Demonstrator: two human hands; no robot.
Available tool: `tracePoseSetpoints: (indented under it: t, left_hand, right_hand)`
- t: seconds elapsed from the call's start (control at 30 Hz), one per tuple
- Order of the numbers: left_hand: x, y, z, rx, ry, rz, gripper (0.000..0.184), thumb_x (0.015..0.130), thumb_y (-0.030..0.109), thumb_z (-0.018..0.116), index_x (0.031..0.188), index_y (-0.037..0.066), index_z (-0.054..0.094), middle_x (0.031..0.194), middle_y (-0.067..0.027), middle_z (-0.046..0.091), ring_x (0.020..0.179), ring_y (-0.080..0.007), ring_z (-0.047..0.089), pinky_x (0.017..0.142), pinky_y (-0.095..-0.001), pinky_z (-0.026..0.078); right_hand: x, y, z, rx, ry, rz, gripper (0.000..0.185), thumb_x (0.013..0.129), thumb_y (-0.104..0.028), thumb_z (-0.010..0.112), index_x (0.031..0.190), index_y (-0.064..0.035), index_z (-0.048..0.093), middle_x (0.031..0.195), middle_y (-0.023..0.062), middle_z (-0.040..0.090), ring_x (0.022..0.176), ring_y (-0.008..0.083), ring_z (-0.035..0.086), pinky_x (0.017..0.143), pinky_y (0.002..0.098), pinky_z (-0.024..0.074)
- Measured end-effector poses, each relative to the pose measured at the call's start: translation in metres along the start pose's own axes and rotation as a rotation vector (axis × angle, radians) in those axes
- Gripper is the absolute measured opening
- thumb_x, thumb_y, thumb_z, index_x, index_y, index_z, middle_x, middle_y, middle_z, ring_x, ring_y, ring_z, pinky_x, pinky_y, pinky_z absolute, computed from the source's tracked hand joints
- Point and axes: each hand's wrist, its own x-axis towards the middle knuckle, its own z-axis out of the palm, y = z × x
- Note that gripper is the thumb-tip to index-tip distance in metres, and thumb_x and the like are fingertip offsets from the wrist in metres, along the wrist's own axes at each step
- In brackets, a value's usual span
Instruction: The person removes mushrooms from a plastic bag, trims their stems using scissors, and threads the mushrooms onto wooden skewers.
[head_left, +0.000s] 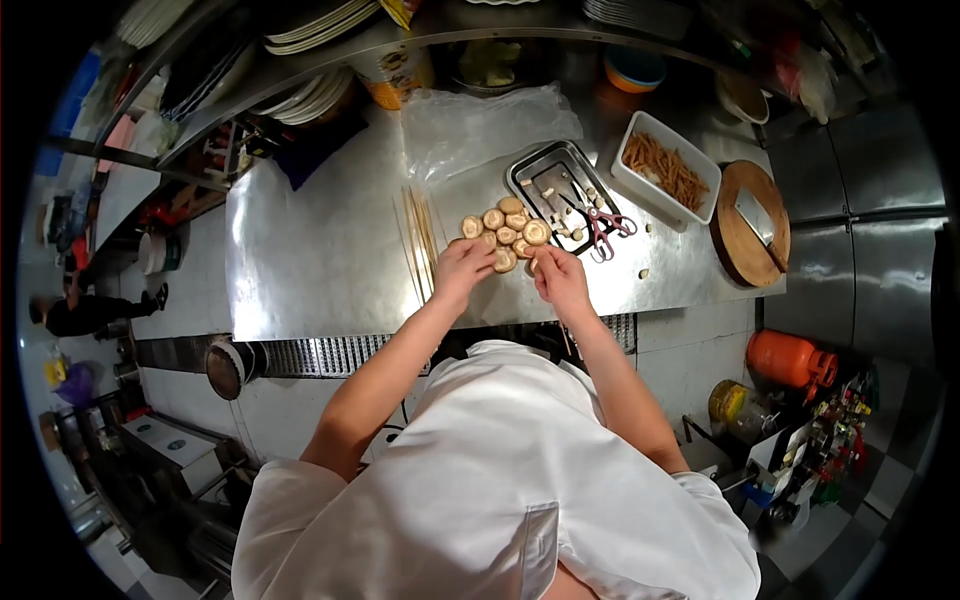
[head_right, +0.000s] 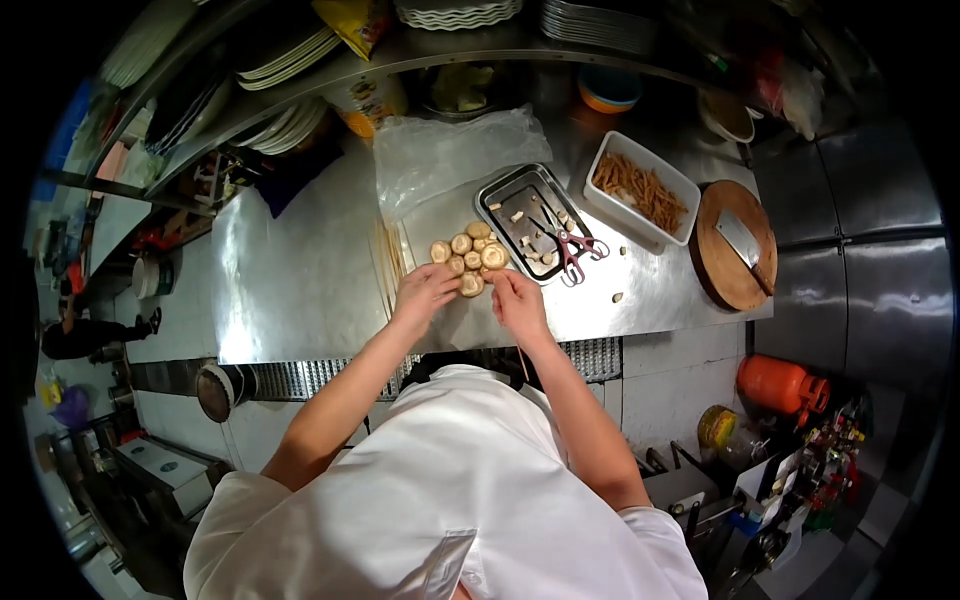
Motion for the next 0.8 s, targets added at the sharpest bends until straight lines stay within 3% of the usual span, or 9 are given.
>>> tracePoseSetpoints:
  t: [0.1, 0.17, 0.27, 0.4, 0.47, 0.53, 0.6, 0.67, 0.8]
  left_hand:
    - [0.046, -0.043, -0.06, 0.419, 0.216, 0.078, 0.028, 0.096, 0.016, 0.064, 0.119, 0.001, 0.061, 0.108, -0.014, 0.068, 0.09, -0.0217, 0.07, 0.075, -0.034, 0.057]
    - [0.052, -0.036, -0.057, 1.008, 0.331, 0.395, 0.033, 0.09, 0.016, 0.068, 0.119, 0.003, 0.062, 0.105, -0.0186, 0.068, 0.089, -0.0295, 0.07, 0.08, -0.0358, 0.056]
    - [0.07, -0.038, -0.048, 1.265, 0.378, 0.492, 0.037, 0.084, 0.018, 0.074, 0.117, 0.005, 0.064, 0.109, -0.0221, 0.065, 0.093, -0.0362, 0.068, 0.082, -0.0395, 0.056]
    - [0.058, -0.017, -0.026, 1.64, 0.369, 0.265, 0.043, 0.078, 0.019, 0.079, 0.116, 0.006, 0.064, 0.118, -0.0204, 0.058, 0.106, -0.0371, 0.065, 0.086, -0.0444, 0.055]
    - [0.055, -0.011, -0.03, 1.646, 0.341, 0.301, 0.04, 0.079, 0.02, 0.077, 0.114, 0.004, 0.065, 0.113, -0.0204, 0.063, 0.103, -0.0389, 0.066, 0.086, -0.0454, 0.056]
    - [0.046, 0.006, -0.028, 1.565, 0.265, 0.317, 0.039, 0.08, 0.02, 0.076, 0.113, 0.0, 0.066, 0.108, -0.0215, 0.067, 0.1, -0.0415, 0.067, 0.086, -0.0458, 0.056]
    - [0.039, 0.02, -0.026, 1.457, 0.279, 0.321, 0.033, 0.086, 0.019, 0.071, 0.111, -0.003, 0.066, 0.102, -0.019, 0.07, 0.097, -0.0365, 0.069, 0.083, -0.0416, 0.058]
    - [0.04, 0.026, -0.033, 0.408, 0.108, 0.063, 0.029, 0.093, 0.017, 0.066, 0.112, -0.005, 0.065, 0.104, -0.0156, 0.069, 0.097, -0.029, 0.07, 0.081, -0.0354, 0.059]
    - [0.006, 0.075, 0.011, -0.119, -0.075, 0.121, 0.023, 0.099, 0.013, 0.06, 0.112, -0.006, 0.061, 0.109, -0.015, 0.066, 0.101, -0.0279, 0.069, 0.087, -0.0327, 0.058]
  right_hand:
    - [-0.001, 0.013, -0.007, -0.034, 0.016, 0.021, 0.024, 0.104, -0.016, 0.049, 0.108, -0.0018, 0.068, 0.064, -0.0045, 0.049, 0.051, 0.0045, 0.041, 0.046, 0.0213, 0.0323]
    - [-0.004, 0.018, -0.006, -0.017, 0.014, 0.03, 0.024, 0.104, -0.016, 0.049, 0.107, -0.0019, 0.068, 0.064, -0.0046, 0.049, 0.051, 0.0047, 0.042, 0.047, 0.0215, 0.0325]
    - [-0.006, 0.017, -0.001, 0.011, 0.009, 0.056, 0.023, 0.104, -0.017, 0.05, 0.106, -0.0023, 0.068, 0.064, -0.005, 0.048, 0.052, 0.0049, 0.042, 0.047, 0.0215, 0.0327]
    - [-0.006, 0.021, 0.006, 0.001, -0.006, 0.028, 0.026, 0.106, -0.021, 0.049, 0.11, -0.0026, 0.066, 0.061, -0.0056, 0.043, 0.048, 0.0045, 0.035, 0.044, 0.0212, 0.0256]
    - [-0.009, 0.019, 0.005, 0.006, -0.014, 0.029, 0.026, 0.107, -0.021, 0.048, 0.111, -0.0029, 0.066, 0.061, -0.0056, 0.043, 0.047, 0.0045, 0.035, 0.043, 0.0211, 0.0256]
    - [-0.014, 0.011, 0.007, 0.02, -0.034, 0.049, 0.023, 0.105, -0.018, 0.051, 0.107, -0.0036, 0.068, 0.064, -0.0053, 0.048, 0.051, 0.0047, 0.042, 0.046, 0.0213, 0.0318]
    - [-0.016, 0.003, 0.011, 0.009, -0.042, 0.022, 0.025, 0.107, -0.02, 0.048, 0.11, -0.0029, 0.066, 0.061, -0.0054, 0.043, 0.046, 0.0043, 0.034, 0.042, 0.0216, 0.026]
    - [-0.023, -0.009, 0.014, -0.001, -0.058, 0.034, 0.025, 0.107, -0.019, 0.048, 0.11, -0.0023, 0.066, 0.061, -0.0052, 0.043, 0.046, 0.0042, 0.034, 0.042, 0.0213, 0.0259]
    - [-0.032, -0.029, 0.026, -0.025, -0.126, -0.002, 0.025, 0.106, -0.018, 0.048, 0.109, -0.0015, 0.066, 0.058, -0.0059, 0.042, 0.046, 0.0037, 0.034, 0.042, 0.0211, 0.0255]
